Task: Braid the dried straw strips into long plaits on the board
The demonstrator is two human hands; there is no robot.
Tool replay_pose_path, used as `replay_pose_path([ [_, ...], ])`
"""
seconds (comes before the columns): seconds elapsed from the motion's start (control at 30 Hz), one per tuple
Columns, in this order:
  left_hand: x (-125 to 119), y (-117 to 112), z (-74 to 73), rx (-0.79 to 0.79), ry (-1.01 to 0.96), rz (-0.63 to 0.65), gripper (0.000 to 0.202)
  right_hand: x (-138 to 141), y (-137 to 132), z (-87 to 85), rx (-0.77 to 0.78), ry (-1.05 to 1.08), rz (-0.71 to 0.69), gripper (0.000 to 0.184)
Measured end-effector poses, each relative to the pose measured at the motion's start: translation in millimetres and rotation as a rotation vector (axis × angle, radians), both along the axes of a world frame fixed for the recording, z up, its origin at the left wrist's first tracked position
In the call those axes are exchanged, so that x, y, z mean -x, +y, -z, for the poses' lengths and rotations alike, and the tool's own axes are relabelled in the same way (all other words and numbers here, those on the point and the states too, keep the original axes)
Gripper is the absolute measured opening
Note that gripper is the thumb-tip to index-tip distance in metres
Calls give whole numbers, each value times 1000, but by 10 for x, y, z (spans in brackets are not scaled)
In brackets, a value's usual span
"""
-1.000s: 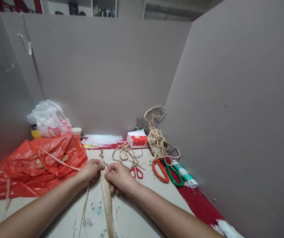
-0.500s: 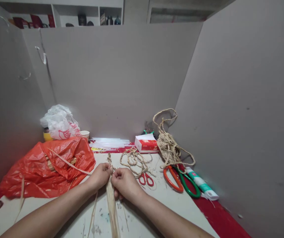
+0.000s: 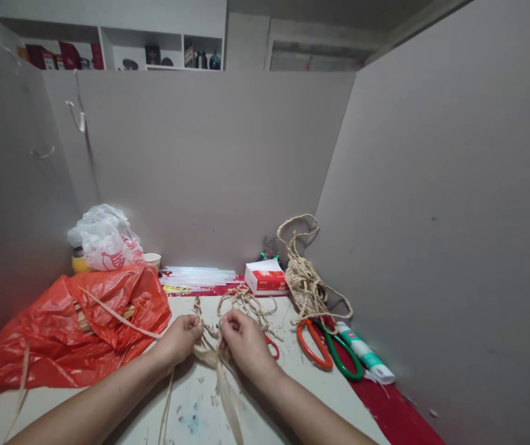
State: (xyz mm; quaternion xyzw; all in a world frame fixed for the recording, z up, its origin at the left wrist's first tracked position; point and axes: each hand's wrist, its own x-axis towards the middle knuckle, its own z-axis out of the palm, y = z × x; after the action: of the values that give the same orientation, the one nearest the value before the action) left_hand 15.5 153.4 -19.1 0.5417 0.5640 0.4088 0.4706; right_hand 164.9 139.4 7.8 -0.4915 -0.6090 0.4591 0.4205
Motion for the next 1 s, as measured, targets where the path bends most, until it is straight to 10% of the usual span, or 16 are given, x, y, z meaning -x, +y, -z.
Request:
replay_pose_path([
  [0.2, -1, 4, -16, 30, -9, 14, 17, -339, -60, -466, 254, 325, -63, 28],
  [0.33, 3, -17, -46, 51, 36, 1, 18, -887, 53, -922, -115, -210, 221, 23],
  [0.47, 5, -22, -45, 81, 58, -5, 15, -1420, 67, -1464, -447, -972, 820, 20],
  [0.57, 2, -18, -53, 105, 52, 6, 15, -1419, -22, -1627, -498, -1003, 874, 22],
  [0.77, -20, -90, -108, 148, 50, -45, 16, -426, -189, -802, -316, -781, -149, 31],
  [0.9, -18, -82, -98, 186, 37, -66, 14, 11, -183, -132, -268, -945, -276, 16],
  [1.0, -1, -48, -75, 215, 1, -65, 15, -49, -89, -89, -216, -844, -372, 16],
])
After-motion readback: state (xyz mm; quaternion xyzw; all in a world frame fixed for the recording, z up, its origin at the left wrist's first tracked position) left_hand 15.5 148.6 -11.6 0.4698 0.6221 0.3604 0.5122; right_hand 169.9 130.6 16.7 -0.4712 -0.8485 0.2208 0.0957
